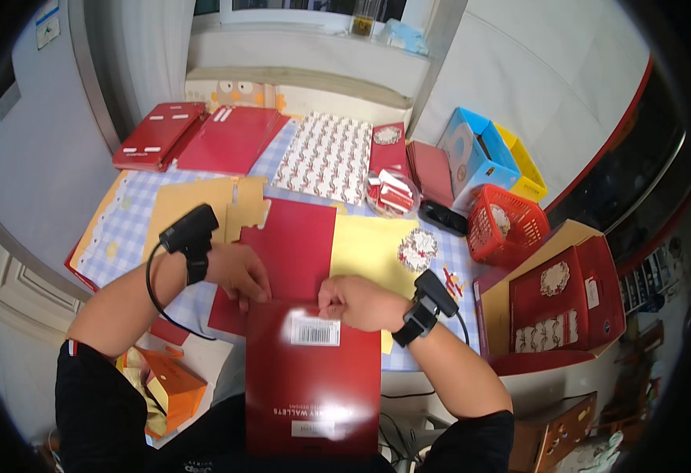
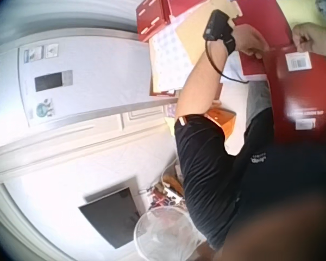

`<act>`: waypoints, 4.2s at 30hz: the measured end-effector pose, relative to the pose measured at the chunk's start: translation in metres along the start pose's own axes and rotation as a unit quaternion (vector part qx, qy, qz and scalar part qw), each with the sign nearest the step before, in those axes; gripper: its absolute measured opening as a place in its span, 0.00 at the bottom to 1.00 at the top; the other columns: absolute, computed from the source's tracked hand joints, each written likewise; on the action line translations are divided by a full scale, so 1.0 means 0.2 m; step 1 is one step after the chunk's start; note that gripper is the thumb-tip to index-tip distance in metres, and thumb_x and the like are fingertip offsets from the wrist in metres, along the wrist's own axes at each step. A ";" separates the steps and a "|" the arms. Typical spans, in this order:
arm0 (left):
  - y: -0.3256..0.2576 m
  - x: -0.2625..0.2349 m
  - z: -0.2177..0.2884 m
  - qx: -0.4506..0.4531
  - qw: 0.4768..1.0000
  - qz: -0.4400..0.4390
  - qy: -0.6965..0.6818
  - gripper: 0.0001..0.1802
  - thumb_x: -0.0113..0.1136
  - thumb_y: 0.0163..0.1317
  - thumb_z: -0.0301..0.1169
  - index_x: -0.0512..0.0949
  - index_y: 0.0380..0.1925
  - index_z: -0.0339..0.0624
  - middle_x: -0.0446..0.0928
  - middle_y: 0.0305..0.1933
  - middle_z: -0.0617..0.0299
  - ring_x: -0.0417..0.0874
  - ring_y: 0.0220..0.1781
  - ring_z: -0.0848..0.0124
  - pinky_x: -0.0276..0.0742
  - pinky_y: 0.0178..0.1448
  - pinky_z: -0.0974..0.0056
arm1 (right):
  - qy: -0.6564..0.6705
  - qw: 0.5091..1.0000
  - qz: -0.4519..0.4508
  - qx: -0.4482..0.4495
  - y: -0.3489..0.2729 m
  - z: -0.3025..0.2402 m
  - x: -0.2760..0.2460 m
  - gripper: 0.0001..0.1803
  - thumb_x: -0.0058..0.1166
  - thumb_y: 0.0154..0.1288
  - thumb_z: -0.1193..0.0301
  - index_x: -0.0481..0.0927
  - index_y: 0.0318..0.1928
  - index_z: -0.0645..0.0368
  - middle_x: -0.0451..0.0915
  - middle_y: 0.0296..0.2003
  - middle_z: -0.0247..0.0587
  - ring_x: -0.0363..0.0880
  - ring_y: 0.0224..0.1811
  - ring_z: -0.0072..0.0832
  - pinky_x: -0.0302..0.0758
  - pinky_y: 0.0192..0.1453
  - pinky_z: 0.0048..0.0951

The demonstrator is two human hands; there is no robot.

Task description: Assembling and organizing red money wallet packaging sets and envelopes.

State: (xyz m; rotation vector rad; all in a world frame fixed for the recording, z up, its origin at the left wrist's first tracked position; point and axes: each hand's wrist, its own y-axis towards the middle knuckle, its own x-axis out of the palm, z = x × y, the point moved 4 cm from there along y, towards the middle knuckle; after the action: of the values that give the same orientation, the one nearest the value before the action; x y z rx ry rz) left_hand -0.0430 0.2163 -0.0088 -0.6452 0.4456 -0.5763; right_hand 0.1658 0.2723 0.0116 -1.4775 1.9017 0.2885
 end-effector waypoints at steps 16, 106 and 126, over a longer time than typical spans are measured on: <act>0.06 -0.03 0.00 -0.005 0.988 0.070 -0.137 0.10 0.62 0.60 0.31 0.78 0.36 0.35 0.81 0.33 0.58 0.85 0.30 0.71 0.79 0.29 0.73 | 0.072 0.995 0.007 0.069 0.12 0.08 -0.06 0.07 0.59 0.58 0.71 0.77 0.32 0.62 0.79 0.26 0.37 0.76 0.30 0.24 0.72 0.35 0.27; -0.12 0.41 0.02 0.247 0.950 0.161 -0.105 0.10 0.57 0.61 0.21 0.75 0.43 0.37 0.80 0.39 0.62 0.78 0.42 0.79 0.76 0.45 0.72 | 0.317 0.939 0.032 0.127 -0.47 0.31 -0.11 0.10 0.56 0.65 0.67 0.82 0.39 0.60 0.79 0.30 0.24 0.72 0.33 0.11 0.69 0.40 0.17; -0.05 0.36 -0.02 0.265 0.945 0.088 -0.170 0.08 0.56 0.61 0.19 0.75 0.41 0.37 0.78 0.40 0.67 0.77 0.42 0.81 0.75 0.47 0.73 | 0.245 0.959 -0.061 0.131 -0.40 0.33 -0.13 0.11 0.53 0.67 0.66 0.80 0.38 0.61 0.78 0.30 0.26 0.72 0.33 0.13 0.72 0.39 0.19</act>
State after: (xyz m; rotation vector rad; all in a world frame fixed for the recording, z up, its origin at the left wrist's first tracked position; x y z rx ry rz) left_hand 0.0052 0.1625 -0.0202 -0.1759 0.0120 -0.3795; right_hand 0.2670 0.3043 -0.0013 -1.5695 2.1098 -0.4133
